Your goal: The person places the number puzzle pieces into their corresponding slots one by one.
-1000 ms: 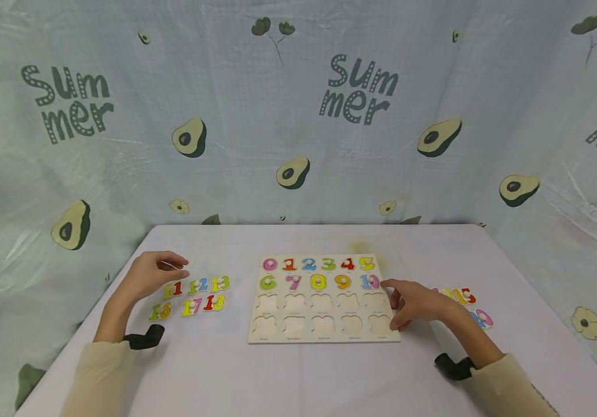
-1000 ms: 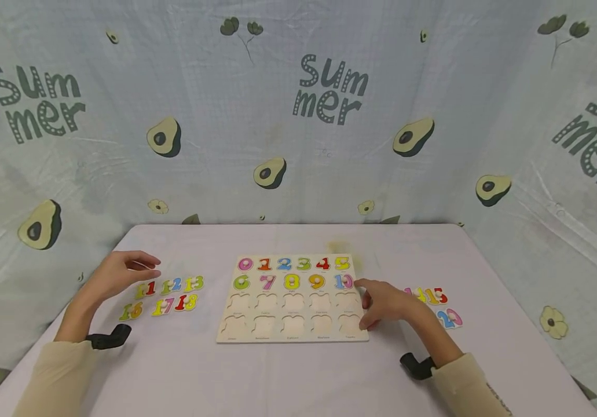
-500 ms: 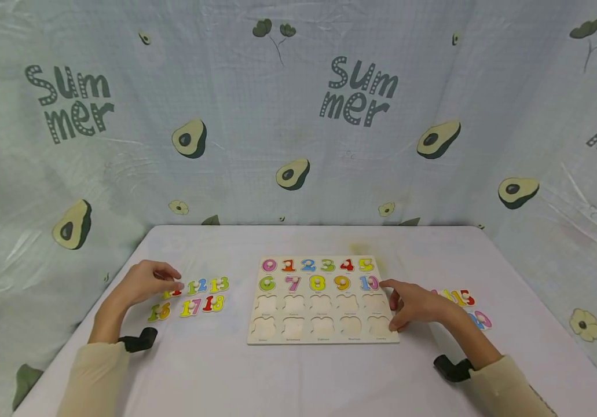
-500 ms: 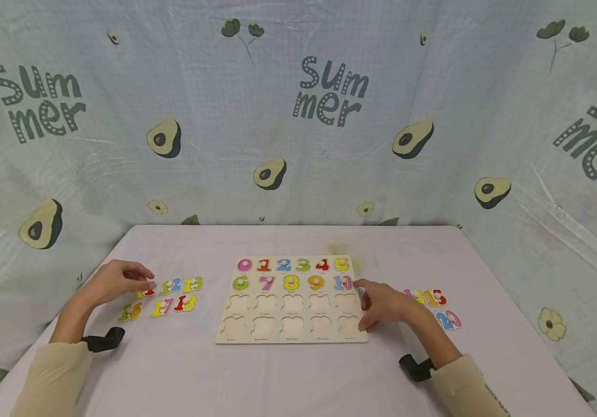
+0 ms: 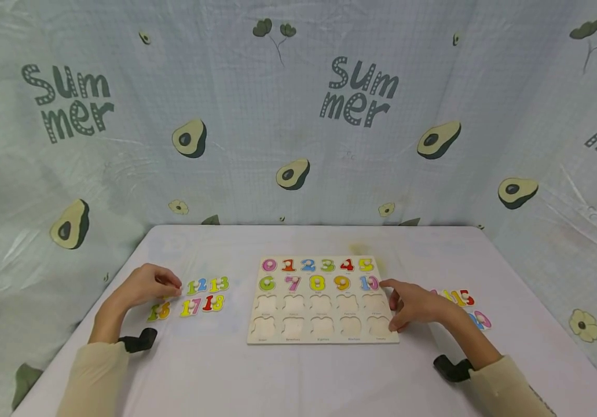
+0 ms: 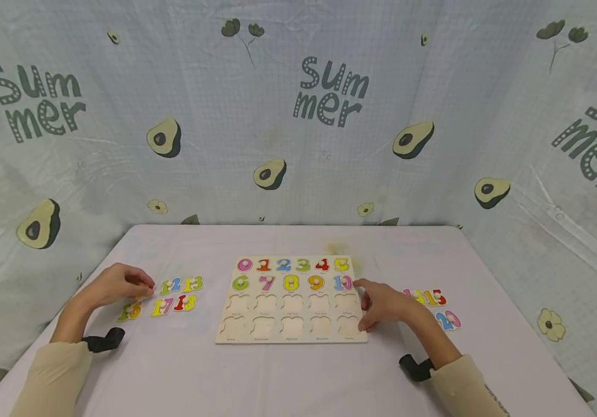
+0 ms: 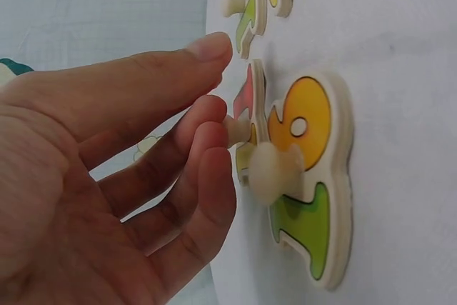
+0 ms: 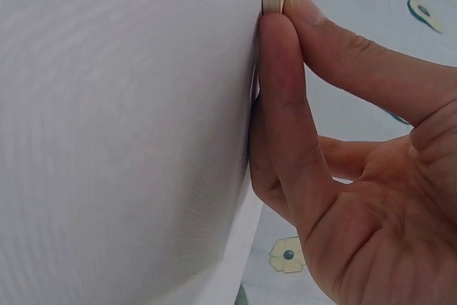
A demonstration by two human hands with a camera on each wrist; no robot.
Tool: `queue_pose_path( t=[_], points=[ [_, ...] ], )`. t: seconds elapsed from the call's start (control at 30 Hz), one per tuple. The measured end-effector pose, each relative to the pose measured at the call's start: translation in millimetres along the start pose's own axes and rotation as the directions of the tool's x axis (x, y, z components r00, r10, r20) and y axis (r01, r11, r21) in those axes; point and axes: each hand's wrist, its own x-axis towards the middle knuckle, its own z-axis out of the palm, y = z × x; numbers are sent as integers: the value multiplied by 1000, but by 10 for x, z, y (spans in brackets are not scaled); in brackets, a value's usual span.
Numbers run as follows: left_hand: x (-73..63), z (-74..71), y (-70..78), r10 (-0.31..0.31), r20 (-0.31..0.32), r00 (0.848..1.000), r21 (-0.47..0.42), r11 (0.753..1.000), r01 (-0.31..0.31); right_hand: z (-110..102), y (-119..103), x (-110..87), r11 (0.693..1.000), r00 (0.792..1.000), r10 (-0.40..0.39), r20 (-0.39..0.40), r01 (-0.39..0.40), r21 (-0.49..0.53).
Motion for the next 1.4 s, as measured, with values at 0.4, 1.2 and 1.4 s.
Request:
queue_pose_path(
  t=[0.4, 1.2, 1.4],
  points=[
    [26, 1, -54, 10, -31, 999, 24, 1000, -9, 14, 43, 30, 1000, 1000, 17, -7, -17, 0],
    [28, 20, -132, -60, -88, 994, 14, 998, 61, -10, 27, -1, 1000, 1000, -2, 8, 2, 9],
    [38, 20, -114, -54, -82, 995, 28, 998, 56, -9, 33, -5, 1000, 1000, -4, 11, 4, 13]
  ],
)
